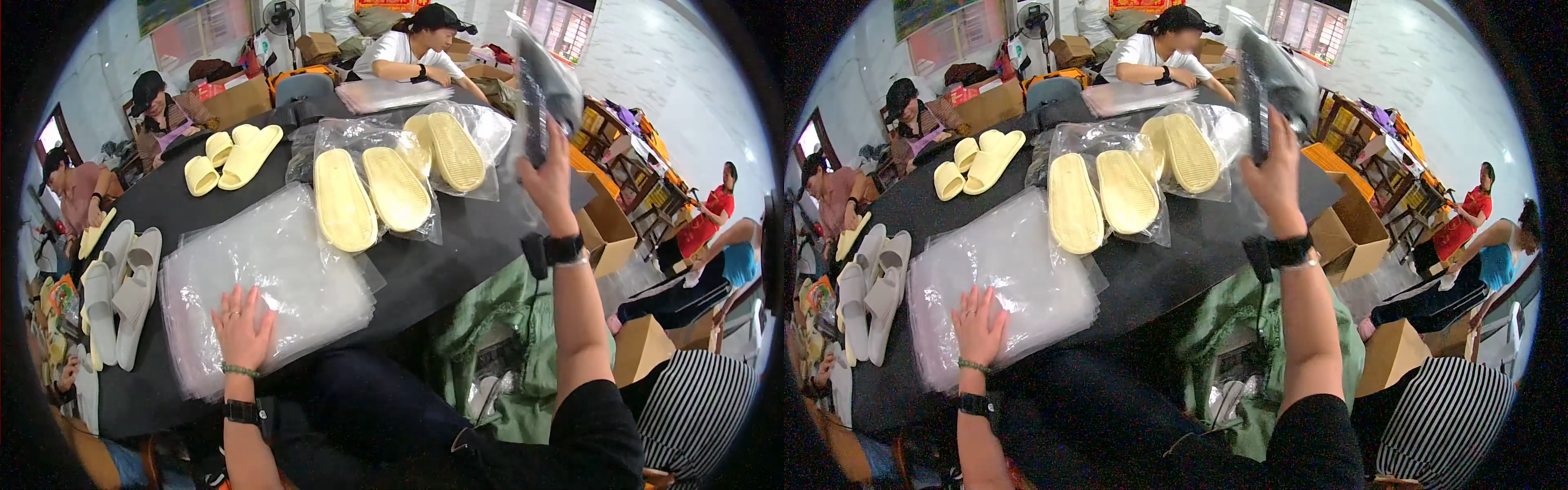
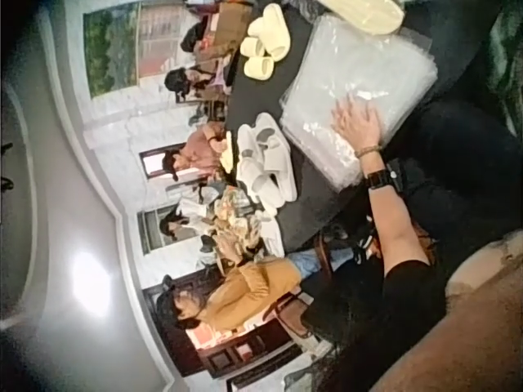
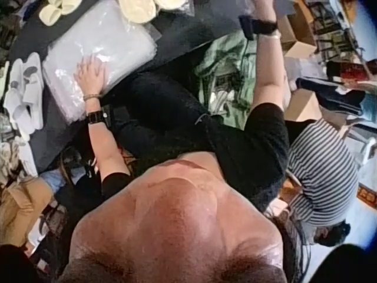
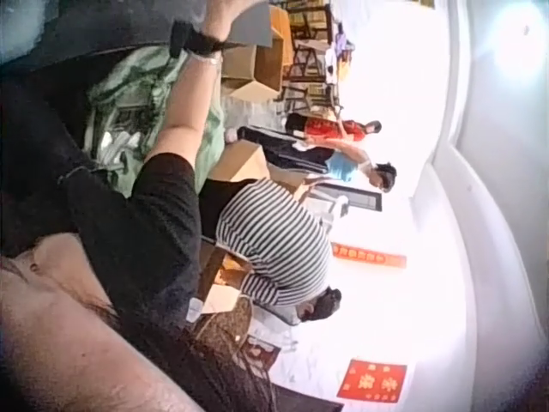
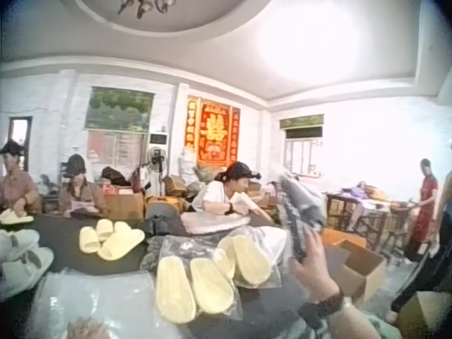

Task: The recorder is packaging finished shoes into plastic bags and placing them into a larger green bag for transport.

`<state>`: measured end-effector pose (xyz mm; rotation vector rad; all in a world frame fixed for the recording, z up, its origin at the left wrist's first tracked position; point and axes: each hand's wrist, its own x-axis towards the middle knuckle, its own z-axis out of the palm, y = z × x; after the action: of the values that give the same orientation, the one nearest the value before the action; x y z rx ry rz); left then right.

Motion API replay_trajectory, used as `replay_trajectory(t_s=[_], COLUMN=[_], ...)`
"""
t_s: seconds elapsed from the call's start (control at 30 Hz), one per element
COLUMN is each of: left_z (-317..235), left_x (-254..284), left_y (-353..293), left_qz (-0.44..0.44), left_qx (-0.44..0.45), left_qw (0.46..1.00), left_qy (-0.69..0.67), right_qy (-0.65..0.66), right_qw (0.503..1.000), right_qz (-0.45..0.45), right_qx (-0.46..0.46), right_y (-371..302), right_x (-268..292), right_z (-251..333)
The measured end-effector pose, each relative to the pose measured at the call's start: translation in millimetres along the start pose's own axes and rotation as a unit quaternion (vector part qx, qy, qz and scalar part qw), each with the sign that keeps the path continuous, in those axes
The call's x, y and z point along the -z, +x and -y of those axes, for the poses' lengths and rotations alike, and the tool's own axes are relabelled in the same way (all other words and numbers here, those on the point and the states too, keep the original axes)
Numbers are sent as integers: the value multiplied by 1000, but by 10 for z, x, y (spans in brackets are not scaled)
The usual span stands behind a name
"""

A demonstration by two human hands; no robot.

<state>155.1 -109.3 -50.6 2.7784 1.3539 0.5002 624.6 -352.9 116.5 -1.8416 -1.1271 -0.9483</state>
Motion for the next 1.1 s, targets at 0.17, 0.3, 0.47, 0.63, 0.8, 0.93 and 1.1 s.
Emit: replay_trajectory(t_s=[0.17, 0.3, 0.47, 0.63, 0.8, 0.93, 1.1], left_z=[-5, 15, 13, 104, 248, 315, 392], left_x=[-15, -1, -37, -193, -246, -285, -277], left_y=[26, 7, 20, 84, 141, 102, 88], left_qz=[1, 15, 28, 59, 6, 13, 15], left_qx=[-9, -2, -6, -34, -47, -48, -95], left_qw=[1000, 1000, 999, 996, 996, 995, 993], left_qy=[8, 8, 18, 56, 74, 87, 68], right_qy=[-11, -26, 116, 164, 114, 196, 65], right_qw=[955, 853, 979, 937, 852, 706, 682], right_qz=[287, 519, 163, -101, 75, 403, 461], right_qx=[73, 49, 45, -290, -505, -548, -565], right_y=[-15, -387, -828, -1915, -4012, -5231, -5816], right_x=[-778, -971, -542, -49, 22, 24, 69], right_z=[312, 538, 268, -693, -1617, -1547, -1682])
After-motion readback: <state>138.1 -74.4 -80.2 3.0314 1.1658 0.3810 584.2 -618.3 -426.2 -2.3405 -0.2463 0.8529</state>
